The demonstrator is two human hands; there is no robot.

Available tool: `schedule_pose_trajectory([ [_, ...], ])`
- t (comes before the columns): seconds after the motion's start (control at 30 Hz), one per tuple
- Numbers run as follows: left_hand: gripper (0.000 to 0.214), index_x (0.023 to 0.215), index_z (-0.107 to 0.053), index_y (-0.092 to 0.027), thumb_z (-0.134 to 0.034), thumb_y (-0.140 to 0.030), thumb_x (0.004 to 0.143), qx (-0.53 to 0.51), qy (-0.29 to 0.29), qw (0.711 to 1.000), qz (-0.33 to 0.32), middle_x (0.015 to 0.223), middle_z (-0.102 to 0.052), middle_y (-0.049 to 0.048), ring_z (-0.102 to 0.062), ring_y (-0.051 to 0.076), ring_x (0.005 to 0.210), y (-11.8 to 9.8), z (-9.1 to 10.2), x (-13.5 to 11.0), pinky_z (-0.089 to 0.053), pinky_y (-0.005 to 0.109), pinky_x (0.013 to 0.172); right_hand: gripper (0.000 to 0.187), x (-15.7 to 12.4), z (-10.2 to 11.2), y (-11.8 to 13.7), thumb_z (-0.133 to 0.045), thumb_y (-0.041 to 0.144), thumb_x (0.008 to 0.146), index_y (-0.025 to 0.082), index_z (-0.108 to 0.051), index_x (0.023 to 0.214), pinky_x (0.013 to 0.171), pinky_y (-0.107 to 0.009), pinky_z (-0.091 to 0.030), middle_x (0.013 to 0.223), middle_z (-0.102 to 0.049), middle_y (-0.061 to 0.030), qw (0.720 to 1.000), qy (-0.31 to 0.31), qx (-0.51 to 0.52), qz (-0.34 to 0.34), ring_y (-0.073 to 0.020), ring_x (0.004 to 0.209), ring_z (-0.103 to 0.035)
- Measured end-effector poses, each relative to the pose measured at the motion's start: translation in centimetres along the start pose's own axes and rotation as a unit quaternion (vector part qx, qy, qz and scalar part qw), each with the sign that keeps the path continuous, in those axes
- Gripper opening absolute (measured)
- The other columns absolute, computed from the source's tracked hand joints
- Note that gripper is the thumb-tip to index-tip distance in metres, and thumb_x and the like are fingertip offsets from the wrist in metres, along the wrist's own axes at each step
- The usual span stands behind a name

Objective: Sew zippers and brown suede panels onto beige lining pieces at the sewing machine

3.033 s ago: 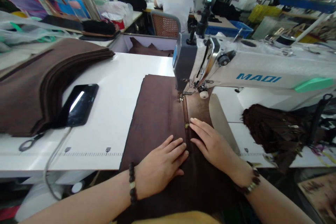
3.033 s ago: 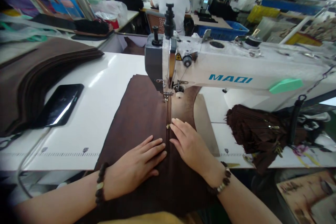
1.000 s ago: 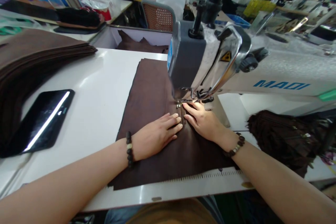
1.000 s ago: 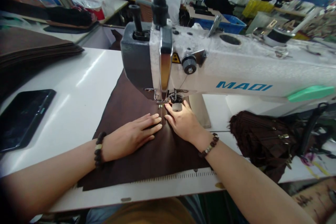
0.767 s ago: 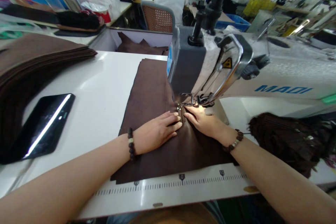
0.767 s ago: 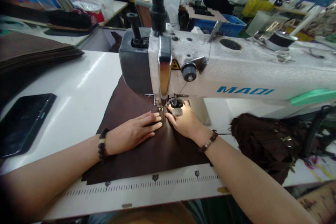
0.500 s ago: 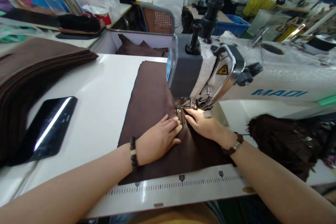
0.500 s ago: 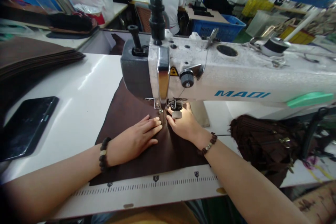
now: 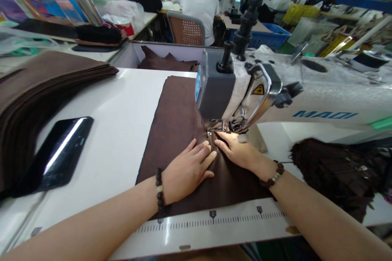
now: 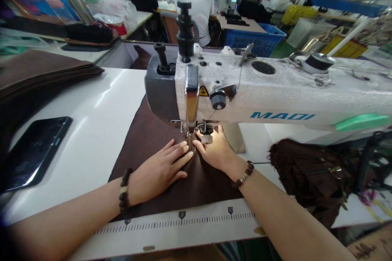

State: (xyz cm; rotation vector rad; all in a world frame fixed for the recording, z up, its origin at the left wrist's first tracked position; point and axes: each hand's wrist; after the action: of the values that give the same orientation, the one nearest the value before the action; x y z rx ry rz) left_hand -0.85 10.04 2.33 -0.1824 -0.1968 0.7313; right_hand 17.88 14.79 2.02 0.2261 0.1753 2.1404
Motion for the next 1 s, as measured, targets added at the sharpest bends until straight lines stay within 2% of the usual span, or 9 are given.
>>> schedule_pose_trajectory([
  [0.23,0.044,0.123,-0.044,-0.012,-0.053,-0.033,0.085,0.002,-0.003,1.0,-0.002,0.117,-0.05,0.0133,-0.043,0.026,0.117,0.1,0.0,0.0,-0.031,0.05,0.102,0.03,0.1,-0.1,-0.1,-0.035,0.026,0.092,0.019,-0.062,0.103,0.09,-0.042,-0.04,0.107,-0.063,-0.007,1.0,0.006,-0.016,0.019,-0.0222,0.095,-0.057],
  [0.53,0.042,0.122,-0.043,-0.014,-0.053,-0.033,0.085,-0.005,-0.007,1.0,0.002,0.118,-0.048,0.0127,-0.04,0.026,0.12,0.4,0.0,0.3,-0.029,0.049,0.104,0.028,0.5,-0.2,-0.3,-0.036,0.026,0.092,0.018,-0.062,0.099,0.083,-0.036,-0.041,0.101,-0.065,-0.0077,1.0,0.025,-0.007,0.006,-0.0206,0.091,-0.058],
  [0.7,0.043,0.123,-0.044,-0.013,-0.053,-0.034,0.085,0.002,0.003,1.0,0.006,0.117,-0.048,0.012,-0.042,0.025,0.117,0.9,0.1,0.8,-0.028,0.048,0.105,0.027,1.4,0.1,-0.4,-0.037,0.024,0.091,0.018,-0.064,0.09,0.085,-0.033,-0.04,0.095,-0.066,-0.0053,0.999,0.029,0.007,-0.013,-0.0199,0.095,-0.057],
  [0.87,0.043,0.123,-0.045,-0.013,-0.05,-0.035,0.086,0.011,0.0,1.0,0.01,0.118,-0.045,0.013,-0.043,0.025,0.115,1.8,0.1,1.4,-0.028,0.045,0.105,0.03,2.2,-0.2,-1.3,-0.035,0.018,0.09,0.016,-0.065,0.089,0.078,-0.027,-0.043,0.092,-0.067,-0.0061,0.999,0.051,0.006,-0.015,-0.0162,0.085,-0.061],
  [1.0,0.045,0.124,-0.045,-0.011,-0.048,-0.036,0.087,0.024,-0.01,1.0,0.006,0.115,-0.047,0.0139,-0.043,0.026,0.113,2.4,0.1,1.8,-0.03,0.044,0.104,0.026,2.8,-0.6,-2.0,-0.04,0.015,0.087,0.017,-0.066,0.084,0.07,-0.023,-0.044,0.08,-0.067,-0.0031,0.999,0.035,-0.002,-0.011,-0.0138,0.074,-0.061],
])
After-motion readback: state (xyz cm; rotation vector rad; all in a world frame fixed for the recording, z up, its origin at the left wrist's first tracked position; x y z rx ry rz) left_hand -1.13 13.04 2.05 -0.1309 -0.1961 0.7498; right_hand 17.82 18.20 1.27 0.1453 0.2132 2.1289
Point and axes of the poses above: each hand's wrist, its own x-axis towards the middle knuckle, its own z-axis out of the back of the hand, y = z × x
